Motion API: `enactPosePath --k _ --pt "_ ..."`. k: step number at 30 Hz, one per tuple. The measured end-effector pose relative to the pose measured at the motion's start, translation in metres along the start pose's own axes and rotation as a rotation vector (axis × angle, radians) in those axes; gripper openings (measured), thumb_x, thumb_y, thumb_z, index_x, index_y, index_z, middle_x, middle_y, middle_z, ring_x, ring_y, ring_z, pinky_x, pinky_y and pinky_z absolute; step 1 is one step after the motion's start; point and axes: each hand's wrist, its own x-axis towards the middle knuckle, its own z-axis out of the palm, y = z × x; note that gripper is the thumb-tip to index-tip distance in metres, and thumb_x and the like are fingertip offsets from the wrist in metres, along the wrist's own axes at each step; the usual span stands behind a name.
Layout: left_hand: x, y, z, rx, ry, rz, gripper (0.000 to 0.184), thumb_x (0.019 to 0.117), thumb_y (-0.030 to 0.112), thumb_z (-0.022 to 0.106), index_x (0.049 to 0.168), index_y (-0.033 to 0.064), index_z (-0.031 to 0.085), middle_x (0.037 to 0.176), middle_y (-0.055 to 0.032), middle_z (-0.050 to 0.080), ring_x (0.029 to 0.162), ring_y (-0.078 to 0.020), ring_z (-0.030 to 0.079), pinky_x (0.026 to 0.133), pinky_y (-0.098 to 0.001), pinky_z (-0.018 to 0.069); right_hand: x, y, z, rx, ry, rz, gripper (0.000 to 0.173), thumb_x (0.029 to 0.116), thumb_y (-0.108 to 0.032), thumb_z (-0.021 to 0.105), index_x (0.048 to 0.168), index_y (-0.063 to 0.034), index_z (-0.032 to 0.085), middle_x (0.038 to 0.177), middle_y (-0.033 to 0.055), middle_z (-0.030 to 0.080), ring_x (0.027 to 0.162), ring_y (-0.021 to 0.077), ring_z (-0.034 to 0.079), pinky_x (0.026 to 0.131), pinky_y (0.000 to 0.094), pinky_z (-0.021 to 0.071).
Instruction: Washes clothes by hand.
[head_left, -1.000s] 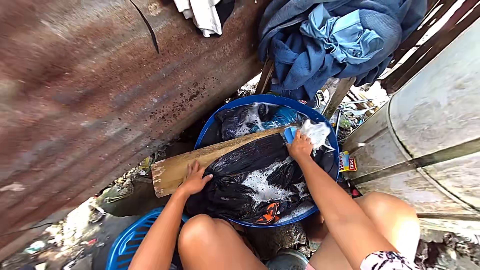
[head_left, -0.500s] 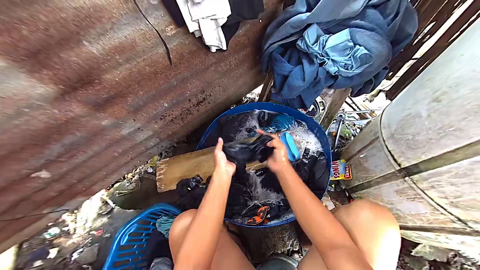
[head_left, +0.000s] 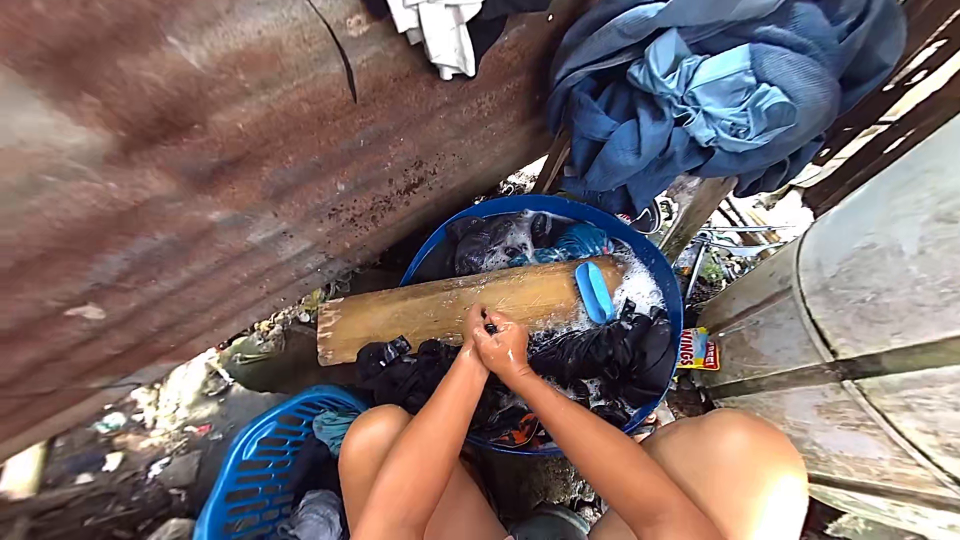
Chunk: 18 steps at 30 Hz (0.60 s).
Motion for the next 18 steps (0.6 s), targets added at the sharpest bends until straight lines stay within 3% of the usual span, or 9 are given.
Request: enactPosePath --k 1,2,4,6,8,10,12,14,18 --pt "0.016 -0.028 -0.024 0.003 -0.295 0.328 0.029 0.1068 0.009 0.034 0.112 -0.0134 0.052 0.094 -0.0177 0.059 0.080 -0.0175 0.057 0.068 -0.0348 0.0505 0.002 0.004 -0.002 -0.012 -0.006 -0.053 0.023 0.0952 -0.014 0.065 0.096 0.0069 0.075 0.096 0.0250 0.074 0.098 0.0413 0.071 0.088 0.0628 0.0517" --pt "-0.006 0.001 0.003 0.048 -0.080 0.104 0.026 0.1071 0.018 0.038 0.108 -0.0016 0.055 0.090 -0.0113 0.059 0.078 -0.0170 0.057 0.068 -0.0363 0.0505 0.010 0.011 -0.010 -0.033 0.010 -0.089 0.025 0.0984 -0.014 0.062 0.099 0.0085 0.074 0.100 0.0270 0.073 0.100 0.0432 0.071 0.090 0.0634 0.0521" --pt "-0.032 0.053 0.034 0.262 0.014 -0.094 0.025 0.1056 0.026 0.044 0.112 0.0073 0.059 0.095 -0.0074 0.061 0.085 -0.0175 0.059 0.074 -0.0393 0.0519 0.036 0.034 -0.033 -0.158 0.101 -0.109 0.032 0.1015 -0.019 0.058 0.102 0.0092 0.073 0.108 0.0294 0.072 0.108 0.0466 0.068 0.095 0.0644 0.0505" --pt "-0.037 0.086 0.020 0.594 -0.180 0.107 0.031 0.1065 0.020 0.050 0.133 0.0033 0.052 0.123 -0.0144 0.060 0.112 -0.0216 0.059 0.096 -0.0424 0.0499 0.054 0.055 -0.061 -0.281 0.089 0.017 0.039 0.1044 -0.030 0.057 0.115 0.0033 0.074 0.131 0.0311 0.063 0.130 0.0533 0.051 0.104 0.0725 0.0364" --pt "-0.033 0.107 -0.015 1.115 -0.257 0.235 0.063 0.0964 0.028 0.071 0.142 -0.0060 0.045 0.136 -0.0293 0.055 0.128 -0.0399 0.054 0.108 -0.0557 0.0437 0.059 0.062 -0.076 -0.378 0.042 0.147 0.039 0.1044 -0.035 0.059 0.131 -0.0091 0.069 0.151 0.0287 0.048 0.144 0.0547 0.033 0.106 0.0778 0.0279" --pt "-0.032 0.085 -0.040 1.581 -0.297 0.049 0.080 0.0837 0.047 0.083 0.136 -0.0063 0.054 0.131 -0.0316 0.060 0.126 -0.0471 0.056 0.107 -0.0661 0.0422 0.060 0.052 -0.079 -0.456 -0.035 0.190 0.041 0.1011 -0.028 0.063 0.137 -0.0096 0.064 0.153 0.0305 0.043 0.145 0.0542 0.031 0.108 0.0761 0.0284" --pt "-0.035 0.038 -0.038 1.928 -0.393 -0.229 0.088 0.0828 0.052 0.081 0.147 0.0010 0.051 0.143 -0.0311 0.053 0.137 -0.0511 0.045 0.109 -0.0746 0.0310 0.059 0.043 -0.078 -0.501 -0.208 0.174 0.034 0.0993 -0.019 0.063 0.128 -0.0013 0.067 0.137 0.0317 0.056 0.133 0.0513 0.049 0.105 0.0699 0.0407" --pt "-0.034 0.016 -0.032 1.966 -0.439 -0.281 0.072 0.0900 0.040 0.077 0.147 0.0030 0.052 0.146 -0.0291 0.051 0.139 -0.0488 0.043 0.110 -0.0724 0.0307 0.058 0.045 -0.075 -0.517 -0.491 0.151 0.026 0.0987 -0.017 0.064 0.115 0.0022 0.071 0.117 0.0286 0.068 0.116 0.0460 0.063 0.098 0.0676 0.0474" --pt "-0.045 0.069 -0.024 1.226 -0.405 0.013 0.037 0.0907 0.002 0.072 0.125 -0.0072 0.063 0.120 -0.0268 0.066 0.112 -0.0364 0.063 0.099 -0.0555 0.0487 0.043 0.053 -0.062 -0.563 -0.890 0.160 0.034 0.0911 -0.019 0.079 0.116 0.0032 0.072 0.111 0.0267 0.071 0.107 0.0427 0.067 0.095 0.0664 0.0488"
